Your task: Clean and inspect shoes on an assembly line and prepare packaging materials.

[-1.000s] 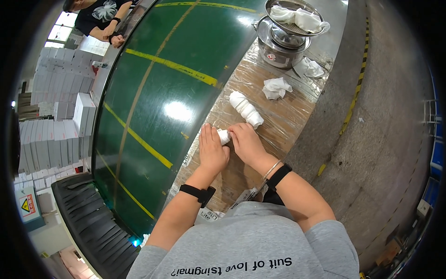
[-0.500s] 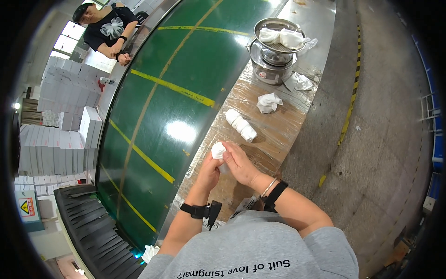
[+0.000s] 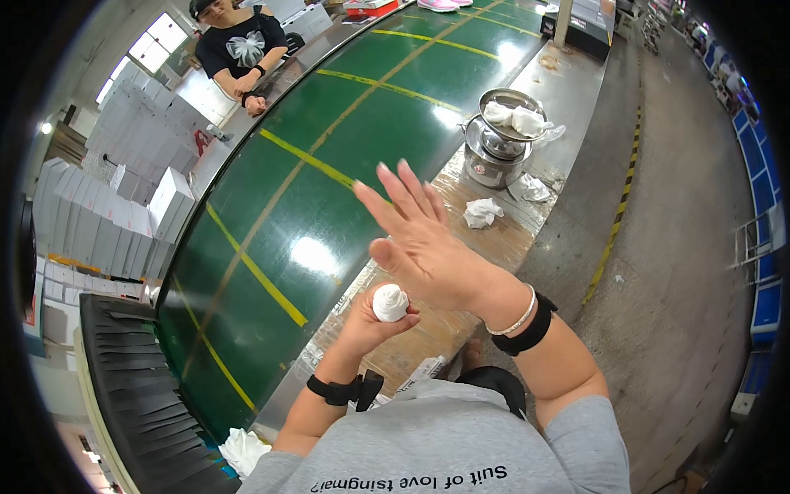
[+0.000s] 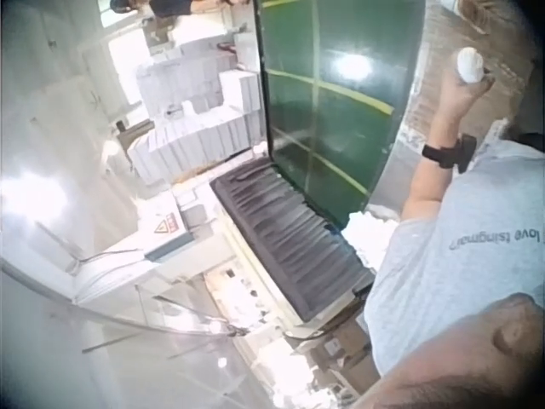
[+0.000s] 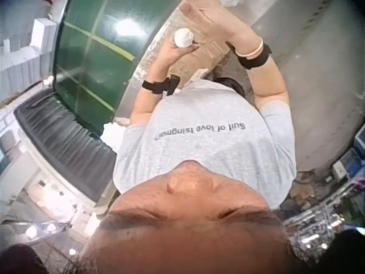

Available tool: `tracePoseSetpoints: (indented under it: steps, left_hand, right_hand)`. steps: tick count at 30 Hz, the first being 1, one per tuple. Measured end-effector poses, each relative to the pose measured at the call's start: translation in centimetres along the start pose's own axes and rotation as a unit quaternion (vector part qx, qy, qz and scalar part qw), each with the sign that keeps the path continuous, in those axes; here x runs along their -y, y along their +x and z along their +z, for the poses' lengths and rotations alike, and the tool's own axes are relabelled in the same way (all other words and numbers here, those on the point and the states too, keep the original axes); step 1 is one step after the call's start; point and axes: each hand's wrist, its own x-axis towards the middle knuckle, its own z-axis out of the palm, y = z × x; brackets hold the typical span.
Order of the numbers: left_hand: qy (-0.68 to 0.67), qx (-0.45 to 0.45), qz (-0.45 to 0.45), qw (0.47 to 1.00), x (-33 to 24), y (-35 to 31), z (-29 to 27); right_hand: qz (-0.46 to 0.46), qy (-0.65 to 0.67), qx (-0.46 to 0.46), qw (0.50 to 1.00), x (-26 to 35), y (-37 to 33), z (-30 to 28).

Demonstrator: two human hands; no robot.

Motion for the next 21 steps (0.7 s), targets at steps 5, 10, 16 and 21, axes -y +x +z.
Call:
tracePoseSetpoints:
  steps: [5, 10, 16, 21]
  left_hand:
    - [-0.143, -0.168, 0.234, 0.947, 1.5, 0.5, 2.4]
    - [0.157, -0.013, 0.108, 0.982, -0.8, -2.1, 0.6]
    - [0.107, -0.014, 0.118, 0.987, -1.8, -2.9, 0.9]
    - [-0.115, -0.162, 0.28, 0.939, 0.4, -1.9, 3.3]
  right_hand:
    - [-0.083, -0.105, 0.216, 0.967, 2.7, 0.1, 3.6]
    - [-0.091, -0.16, 0.127, 0.975, 5.3, 0.7, 1.2]
    - [-0.112, -0.107, 0.131, 0.979, 5.5, 0.1, 2.8]
    - [-0.077, -0.066, 0.182, 0.978, 2.9, -1.9, 7.0]
